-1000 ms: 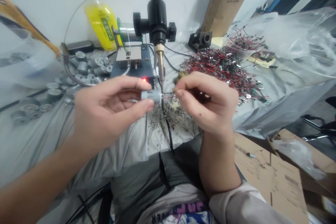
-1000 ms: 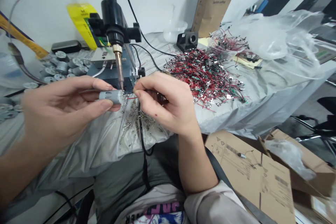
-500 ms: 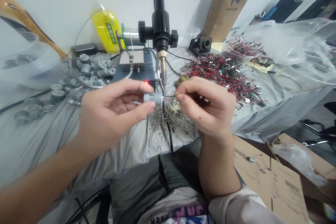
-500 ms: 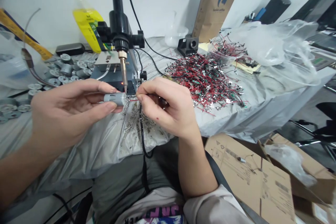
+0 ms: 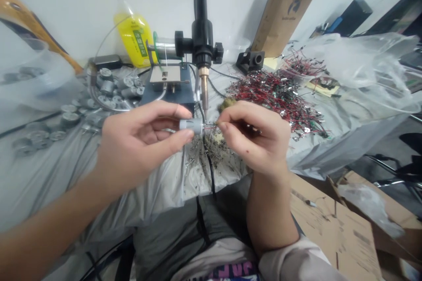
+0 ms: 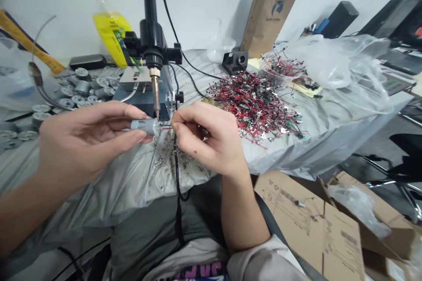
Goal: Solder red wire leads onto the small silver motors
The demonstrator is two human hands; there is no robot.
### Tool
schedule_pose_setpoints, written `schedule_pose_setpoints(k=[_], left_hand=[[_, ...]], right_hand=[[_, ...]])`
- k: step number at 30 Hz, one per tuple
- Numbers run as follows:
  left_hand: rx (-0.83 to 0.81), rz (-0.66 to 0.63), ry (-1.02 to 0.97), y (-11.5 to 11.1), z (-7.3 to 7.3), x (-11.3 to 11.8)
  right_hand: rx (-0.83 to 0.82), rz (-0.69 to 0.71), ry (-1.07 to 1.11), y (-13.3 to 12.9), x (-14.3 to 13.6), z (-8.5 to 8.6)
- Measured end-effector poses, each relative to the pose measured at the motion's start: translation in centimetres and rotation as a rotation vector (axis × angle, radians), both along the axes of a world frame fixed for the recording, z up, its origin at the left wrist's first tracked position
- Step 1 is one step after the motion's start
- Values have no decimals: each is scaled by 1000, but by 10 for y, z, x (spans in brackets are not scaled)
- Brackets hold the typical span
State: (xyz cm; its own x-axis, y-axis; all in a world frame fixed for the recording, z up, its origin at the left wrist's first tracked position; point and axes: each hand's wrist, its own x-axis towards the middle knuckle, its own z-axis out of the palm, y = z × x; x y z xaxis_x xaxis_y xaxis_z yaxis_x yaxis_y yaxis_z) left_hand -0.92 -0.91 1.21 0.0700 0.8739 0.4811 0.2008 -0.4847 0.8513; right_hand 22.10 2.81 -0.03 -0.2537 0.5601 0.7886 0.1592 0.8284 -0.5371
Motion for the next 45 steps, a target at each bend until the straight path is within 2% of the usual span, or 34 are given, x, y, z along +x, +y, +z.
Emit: schedule_pose_setpoints(k=[6, 12, 30, 38, 45], left_hand=[[-48, -9, -10, 3, -4, -1], [-89, 40, 4, 6, -3, 0], [-64, 43, 50, 10, -6, 0], [-14, -11, 24, 10, -3, 0], [-59, 15, 3, 7, -5, 0]], right_hand=[[-10, -33, -21, 1, 1, -2], [-2, -50, -47, 5, 2, -5], [-21, -62, -57, 5, 2, -5], [-13, -70, -54, 6, 0, -4], [-2, -68, -63, 7, 1, -4]])
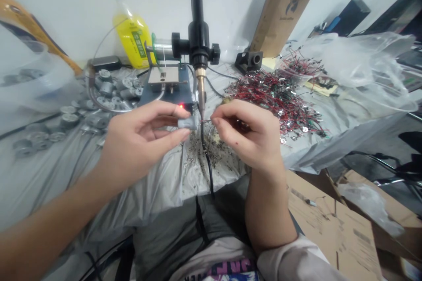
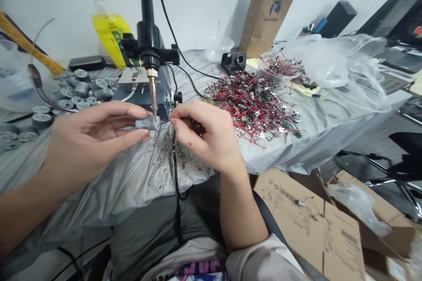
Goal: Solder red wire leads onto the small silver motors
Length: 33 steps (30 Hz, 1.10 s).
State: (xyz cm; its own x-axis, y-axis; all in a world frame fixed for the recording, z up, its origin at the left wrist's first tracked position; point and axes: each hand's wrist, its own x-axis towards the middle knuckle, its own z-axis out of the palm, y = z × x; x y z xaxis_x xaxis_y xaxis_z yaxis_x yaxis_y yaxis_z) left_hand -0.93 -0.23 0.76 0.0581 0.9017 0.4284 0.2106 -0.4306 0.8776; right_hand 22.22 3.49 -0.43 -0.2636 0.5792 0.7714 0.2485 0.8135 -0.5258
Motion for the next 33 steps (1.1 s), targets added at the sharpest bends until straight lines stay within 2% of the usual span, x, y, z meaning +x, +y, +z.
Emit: schedule_pose_setpoints(k=[8, 15, 20, 26, 33], left_hand=[[-65, 74, -19, 1, 1, 1], [-144, 41, -2, -3, 3, 0], [-133, 14, -18, -2, 2, 0], [-121, 54, -39, 0, -1, -1], [-131, 1, -19, -1, -3, -4]], right_hand=[[4, 11, -4, 0, 0, 1], [9, -9, -7, -1, 1, -1], [14, -15, -16, 0, 1, -2], [8, 16, -50, -1, 1, 1], [17, 4, -42, -3, 0, 2]])
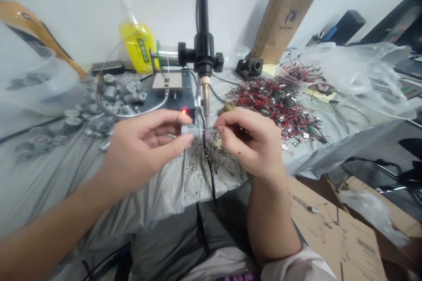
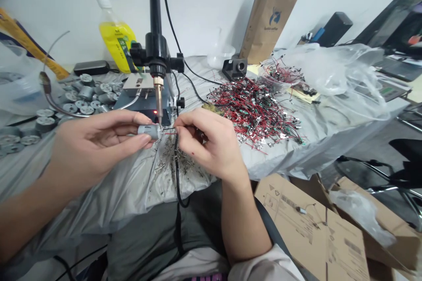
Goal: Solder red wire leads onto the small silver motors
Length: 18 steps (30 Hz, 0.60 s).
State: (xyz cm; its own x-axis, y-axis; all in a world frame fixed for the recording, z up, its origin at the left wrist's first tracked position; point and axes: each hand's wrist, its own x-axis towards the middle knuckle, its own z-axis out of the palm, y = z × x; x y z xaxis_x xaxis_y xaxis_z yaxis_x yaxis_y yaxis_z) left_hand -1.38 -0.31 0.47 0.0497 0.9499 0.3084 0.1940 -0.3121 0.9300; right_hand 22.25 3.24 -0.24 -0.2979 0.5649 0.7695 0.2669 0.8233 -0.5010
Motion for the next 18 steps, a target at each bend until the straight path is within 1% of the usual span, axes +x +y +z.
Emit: schedule_pose_setpoints(k=[4, 9, 13, 18], left_hand=[[-4, 13, 9, 1, -1, -1], [-12, 18, 25, 1, -1, 0], [-14, 31, 33, 1, 0, 0], [27, 56, 8, 3, 1, -3]], right_hand=[[-11, 17, -14, 0, 0, -1], [-7, -18, -3, -1, -1, 0], [-7, -9, -6, -1, 0, 0], [-15, -42, 17, -1, 2, 0]])
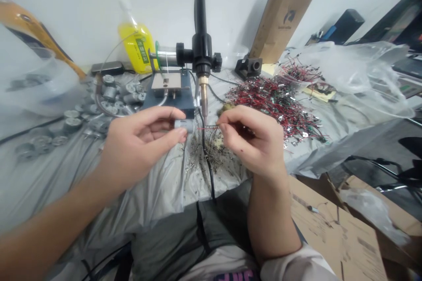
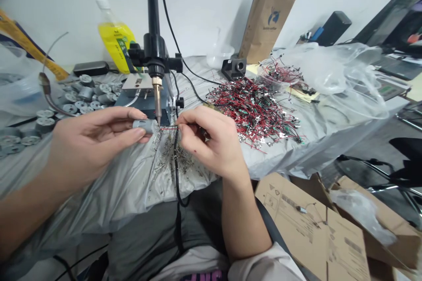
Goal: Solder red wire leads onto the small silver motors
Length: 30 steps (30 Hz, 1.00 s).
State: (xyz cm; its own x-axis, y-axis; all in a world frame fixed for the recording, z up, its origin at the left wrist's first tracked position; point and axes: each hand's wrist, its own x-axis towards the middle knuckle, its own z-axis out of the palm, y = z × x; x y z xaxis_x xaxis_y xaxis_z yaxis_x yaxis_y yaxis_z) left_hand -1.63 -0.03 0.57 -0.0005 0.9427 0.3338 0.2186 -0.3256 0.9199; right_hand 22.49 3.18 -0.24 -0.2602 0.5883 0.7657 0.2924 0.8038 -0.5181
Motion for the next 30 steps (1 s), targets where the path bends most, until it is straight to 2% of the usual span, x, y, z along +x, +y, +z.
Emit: schedule_pose_setpoints(k=[9, 15, 30], left_hand=[[18, -38, -38, -3, 5, 7], [31, -7, -24, -5, 5, 9], [30, -40, -44, -7, 7, 12]], right_hand=[[15, 13, 57, 0, -2, -1], [18, -24, 100, -4, -5, 2], [50, -43, 129, -3, -6, -2]])
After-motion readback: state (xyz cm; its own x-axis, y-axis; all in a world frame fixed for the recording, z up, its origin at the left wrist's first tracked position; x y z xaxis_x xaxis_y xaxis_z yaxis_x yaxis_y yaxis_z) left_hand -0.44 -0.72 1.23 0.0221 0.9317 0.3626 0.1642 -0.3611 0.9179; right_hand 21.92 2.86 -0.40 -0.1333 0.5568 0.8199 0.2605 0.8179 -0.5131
